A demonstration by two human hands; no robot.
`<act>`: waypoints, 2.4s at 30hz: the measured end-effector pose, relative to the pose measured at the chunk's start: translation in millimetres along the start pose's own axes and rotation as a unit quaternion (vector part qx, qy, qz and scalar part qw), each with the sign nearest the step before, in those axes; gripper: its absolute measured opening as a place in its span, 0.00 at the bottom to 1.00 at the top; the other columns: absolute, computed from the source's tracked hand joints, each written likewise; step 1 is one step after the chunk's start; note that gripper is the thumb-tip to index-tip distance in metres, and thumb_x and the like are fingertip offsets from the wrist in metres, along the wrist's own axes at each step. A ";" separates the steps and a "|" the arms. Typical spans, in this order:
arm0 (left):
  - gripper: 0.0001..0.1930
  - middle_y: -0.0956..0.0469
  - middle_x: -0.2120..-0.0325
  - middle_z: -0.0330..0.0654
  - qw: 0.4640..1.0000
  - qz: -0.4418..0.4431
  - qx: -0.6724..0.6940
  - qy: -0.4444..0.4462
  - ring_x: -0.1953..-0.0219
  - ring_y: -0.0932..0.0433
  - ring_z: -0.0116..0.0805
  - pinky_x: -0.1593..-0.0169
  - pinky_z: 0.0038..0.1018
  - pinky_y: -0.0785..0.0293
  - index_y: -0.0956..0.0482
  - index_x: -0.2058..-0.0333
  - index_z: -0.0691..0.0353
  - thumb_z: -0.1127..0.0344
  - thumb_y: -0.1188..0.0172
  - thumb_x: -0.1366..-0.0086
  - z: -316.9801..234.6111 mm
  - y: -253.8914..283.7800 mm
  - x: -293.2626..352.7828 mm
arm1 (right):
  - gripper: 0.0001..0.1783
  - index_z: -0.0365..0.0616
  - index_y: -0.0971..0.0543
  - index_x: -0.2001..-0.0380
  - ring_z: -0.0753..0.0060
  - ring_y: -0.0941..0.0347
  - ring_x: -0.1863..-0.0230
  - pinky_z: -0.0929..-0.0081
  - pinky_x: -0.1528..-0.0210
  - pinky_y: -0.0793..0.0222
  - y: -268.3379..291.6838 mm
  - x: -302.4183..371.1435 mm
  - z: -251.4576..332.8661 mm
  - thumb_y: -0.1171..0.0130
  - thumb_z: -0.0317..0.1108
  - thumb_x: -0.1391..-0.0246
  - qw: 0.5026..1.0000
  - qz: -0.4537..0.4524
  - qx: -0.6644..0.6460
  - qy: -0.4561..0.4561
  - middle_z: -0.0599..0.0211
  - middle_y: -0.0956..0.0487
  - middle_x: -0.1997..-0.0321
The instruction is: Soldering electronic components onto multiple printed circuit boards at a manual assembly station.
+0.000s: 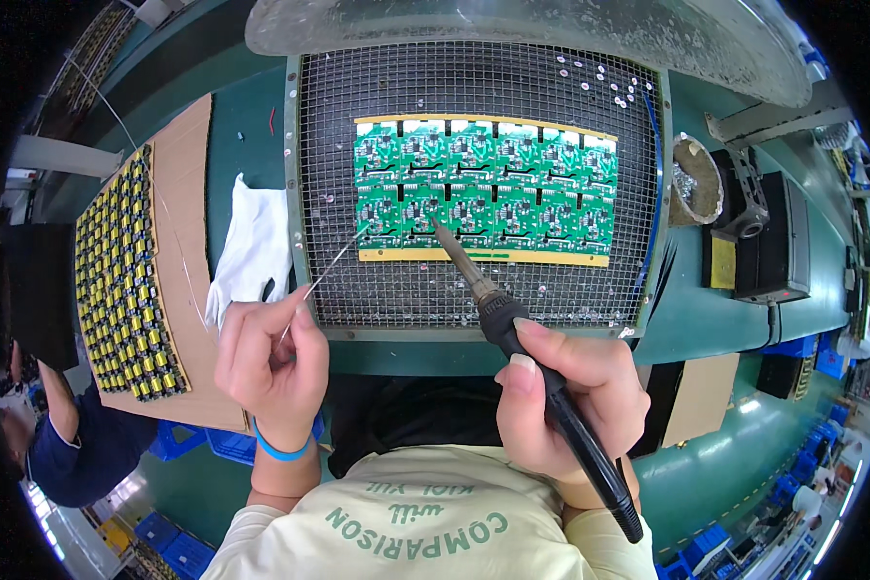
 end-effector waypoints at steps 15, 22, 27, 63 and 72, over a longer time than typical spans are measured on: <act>0.13 0.33 0.86 0.36 0.999 0.003 0.014 -0.040 0.87 0.40 0.24 0.84 0.20 0.46 0.19 0.68 0.65 0.82 0.38 0.56 0.1 -2.2 -7.6 | 0.10 0.33 0.28 0.66 0.82 0.26 0.80 0.87 0.75 0.31 -7.4 -2.7 -1.4 0.41 0.25 0.52 1.000 0.006 -0.018 -0.020 0.62 0.22 0.80; 0.12 0.32 0.85 0.37 0.999 0.013 0.026 -0.045 0.87 0.38 0.26 0.84 0.21 0.42 0.19 0.69 0.66 0.82 0.38 0.56 0.1 -7.3 -12.8 | 0.10 0.33 0.27 0.67 0.83 0.26 0.80 0.87 0.75 0.31 -13.1 -5.4 1.5 0.40 0.26 0.52 0.999 -0.017 -0.025 -0.028 0.64 0.22 0.80; 0.12 0.32 0.85 0.37 0.999 0.018 0.003 -0.038 0.87 0.37 0.26 0.84 0.21 0.42 0.19 0.69 0.66 0.82 0.38 0.56 0.9 -6.0 -14.5 | 0.11 0.33 0.26 0.67 0.84 0.30 0.83 0.88 0.78 0.35 -16.1 -10.4 -1.5 0.39 0.26 0.53 1.000 0.006 -0.007 -0.009 0.63 0.22 0.79; 0.12 0.30 0.85 0.38 0.999 0.030 0.018 -0.036 0.86 0.35 0.27 0.84 0.20 0.40 0.19 0.69 0.66 0.81 0.38 0.56 -0.6 -0.8 -1.4 | 0.13 0.30 0.27 0.66 0.85 0.30 0.81 0.88 0.78 0.35 -18.5 -2.6 2.3 0.38 0.28 0.52 0.999 0.014 0.024 0.035 0.63 0.21 0.78; 0.11 0.30 0.84 0.38 0.999 0.037 0.012 -0.030 0.86 0.35 0.26 0.84 0.20 0.39 0.19 0.69 0.66 0.81 0.38 0.55 -1.7 1.4 6.6 | 0.12 0.30 0.28 0.65 0.83 0.28 0.81 0.88 0.77 0.34 -13.9 0.9 0.9 0.40 0.27 0.51 0.999 0.026 0.006 0.023 0.65 0.22 0.80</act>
Point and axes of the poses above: each hand's wrist, its own x-axis away from the middle knuckle, its own y-axis out of the back of the hand, z = x × y, the point moved 4 cm from there along -x, towards the middle knuckle
